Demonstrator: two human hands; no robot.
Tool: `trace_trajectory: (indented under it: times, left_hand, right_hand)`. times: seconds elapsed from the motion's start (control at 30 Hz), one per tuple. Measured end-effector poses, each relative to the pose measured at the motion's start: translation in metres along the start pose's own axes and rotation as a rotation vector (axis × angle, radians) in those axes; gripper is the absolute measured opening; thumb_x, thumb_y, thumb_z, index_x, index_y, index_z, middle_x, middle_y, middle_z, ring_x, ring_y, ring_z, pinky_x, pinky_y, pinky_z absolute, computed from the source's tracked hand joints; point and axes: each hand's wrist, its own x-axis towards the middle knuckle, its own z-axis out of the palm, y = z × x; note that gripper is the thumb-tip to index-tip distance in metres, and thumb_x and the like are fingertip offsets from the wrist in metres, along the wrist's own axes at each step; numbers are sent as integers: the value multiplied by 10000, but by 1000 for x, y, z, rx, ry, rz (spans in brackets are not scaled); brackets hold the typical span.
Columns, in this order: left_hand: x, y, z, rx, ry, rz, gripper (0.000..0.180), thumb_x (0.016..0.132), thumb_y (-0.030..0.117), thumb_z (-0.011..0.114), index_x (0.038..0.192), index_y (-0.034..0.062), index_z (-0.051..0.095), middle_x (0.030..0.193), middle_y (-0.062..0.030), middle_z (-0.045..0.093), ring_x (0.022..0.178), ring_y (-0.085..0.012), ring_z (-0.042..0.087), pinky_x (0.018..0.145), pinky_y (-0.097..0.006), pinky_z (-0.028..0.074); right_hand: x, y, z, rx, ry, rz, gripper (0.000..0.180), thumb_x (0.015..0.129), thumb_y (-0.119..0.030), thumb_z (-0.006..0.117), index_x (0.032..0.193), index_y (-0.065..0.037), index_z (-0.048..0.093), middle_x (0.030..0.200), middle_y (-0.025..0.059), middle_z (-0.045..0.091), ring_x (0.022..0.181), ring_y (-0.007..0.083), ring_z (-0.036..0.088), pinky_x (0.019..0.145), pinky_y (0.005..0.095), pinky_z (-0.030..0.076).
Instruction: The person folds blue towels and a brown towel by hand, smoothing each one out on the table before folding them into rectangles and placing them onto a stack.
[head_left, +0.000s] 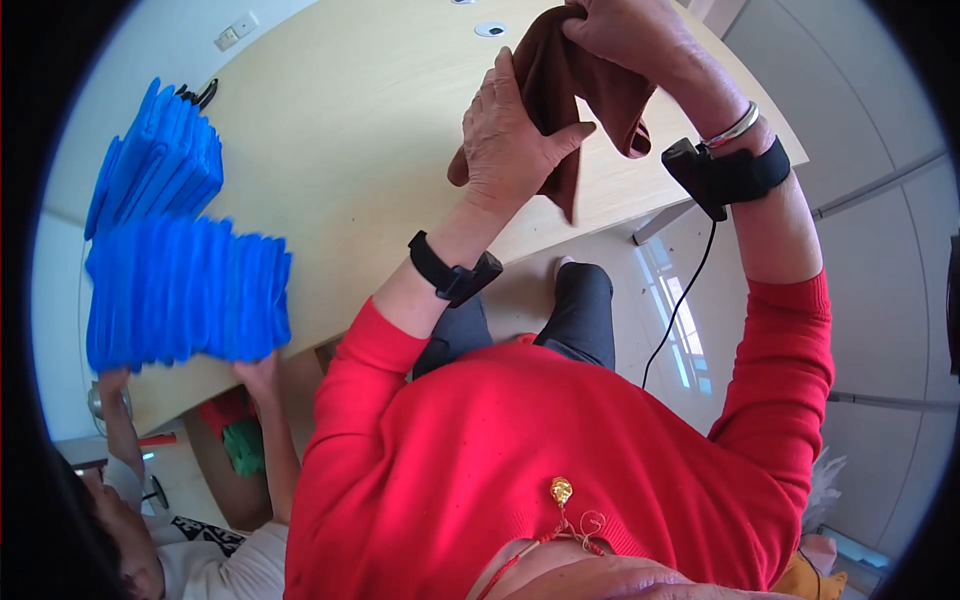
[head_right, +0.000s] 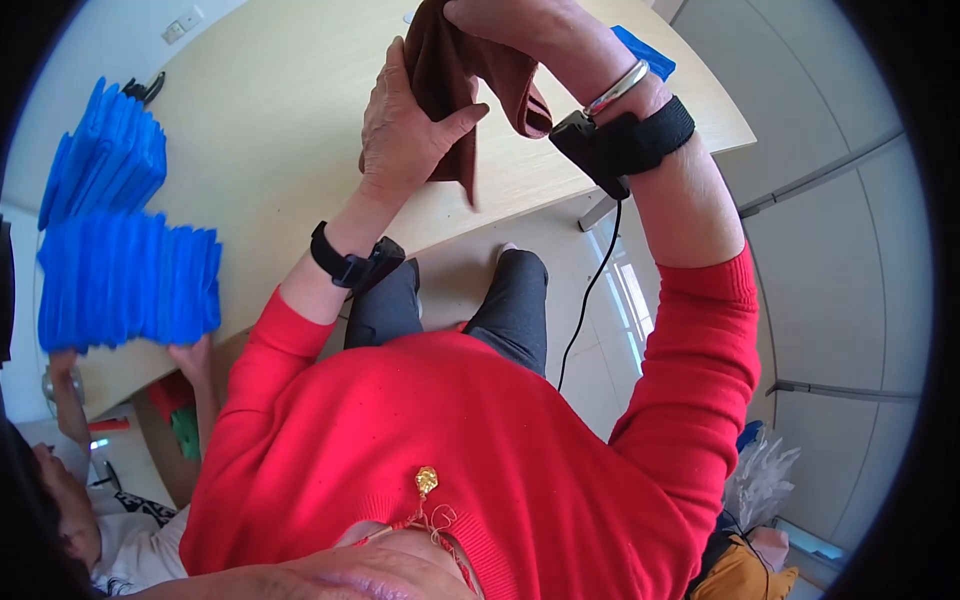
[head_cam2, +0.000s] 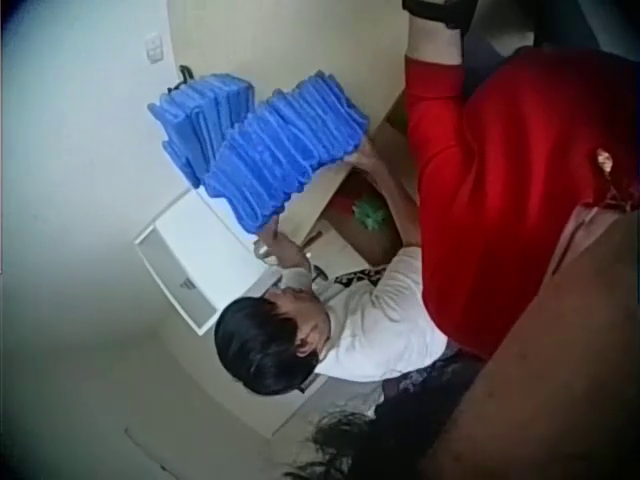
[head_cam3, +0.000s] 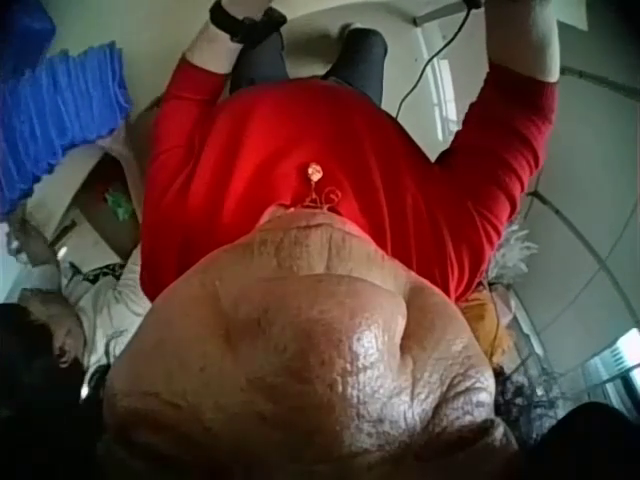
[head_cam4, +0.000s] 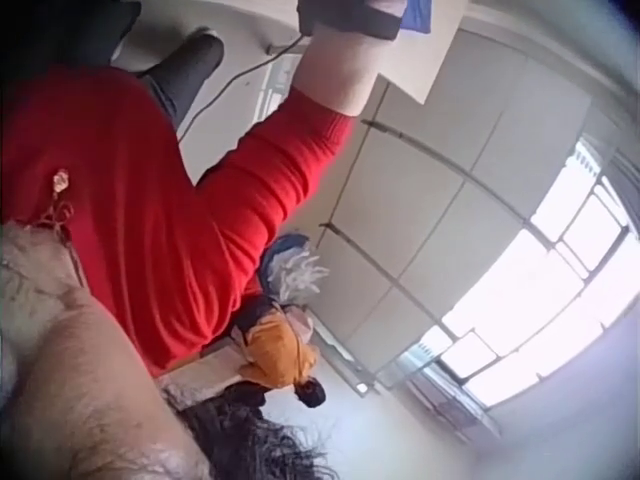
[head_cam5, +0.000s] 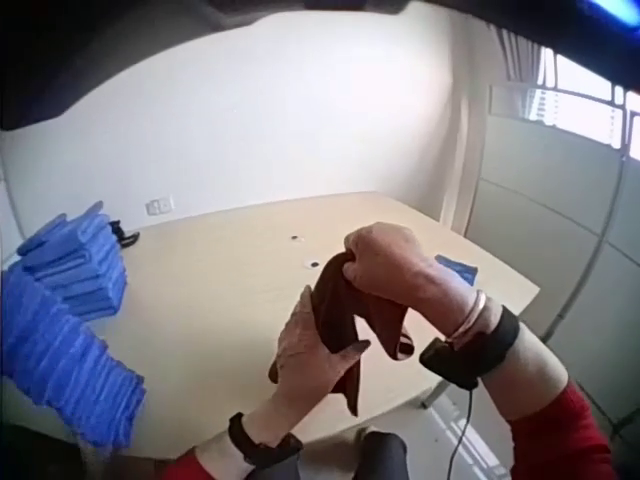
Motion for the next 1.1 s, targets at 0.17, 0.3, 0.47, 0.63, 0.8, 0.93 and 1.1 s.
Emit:
trace_trajectory:
  times: [0.17, 0.3, 0.47, 0.63, 0.8, 0.93, 1.1]
  left_hand:
    - [-4, -33, -7, 9, -120, -178, 689, 742, 372, 712, 1279, 7, 480, 920, -203, 666, 873, -365, 648, 806, -421, 507]
    - [-10, -115, -64, -109, -364, -298, 371, 769, 236, 681, 1095, 63, 645, 804, -153, 682, 802, -259, 669, 759, -368, 516]
    - [13, -133, -164, -352, -731, -350, 283, 809, 140, 692, 1072, 42, 657, 855, -101, 666, 782, -106, 605, 741, -258, 497]
    - [-2, -144, -171, -242, -912, -351, 287, 853, 153, 664, 1109, 28, 630, 994, -125, 670, 868, -142, 627, 801, -272, 497]
    - [-41, -142, -149, 242, -605, -353, 322, 888, 185, 636, 1169, 32, 601, 1129, -121, 649, 1042, -214, 620, 909, -313, 483]
    - [-99, -119, -133, 295, -444, 4, 364, 905, 245, 605, 1221, 65, 576, 1303, -123, 568, 1205, -276, 540, 1002, -394, 429]
    - [-170, -121, -37, 460, -531, 117, 456, 938, 293, 539, 1343, 88, 497, 1432, -123, 436, 1340, -281, 386, 1090, -444, 310]
  right_hand:
    - [1, -6, -3, 47, -111, -16, 273, 735, -212, 602, 908, -25, 700, 784, 222, 665, 736, 345, 659, 697, 412, 527]
    - [-11, -26, -18, 202, -354, 13, 303, 763, -234, 605, 963, -28, 704, 822, 189, 692, 750, 319, 672, 702, 412, 532]
    - [-16, -18, 7, 465, -765, 102, 355, 838, -334, 630, 1045, -55, 700, 941, 130, 720, 796, 322, 676, 734, 420, 545]
    - [-38, 31, 113, 580, -704, 6, 262, 847, -210, 620, 1075, -87, 661, 951, 144, 697, 857, 299, 672, 770, 360, 529]
    - [-73, 13, 169, 301, -160, -6, 300, 858, -247, 606, 1109, -88, 645, 1058, 135, 677, 942, 308, 649, 835, 387, 512]
    - [-119, -87, 196, 378, -68, -202, 372, 899, -288, 580, 1215, -94, 599, 1178, 132, 627, 1065, 306, 602, 929, 393, 473]
    - [-162, -95, 283, 401, 58, -245, 459, 901, -337, 558, 1286, -88, 554, 1346, 118, 524, 1265, 318, 453, 1070, 448, 336]
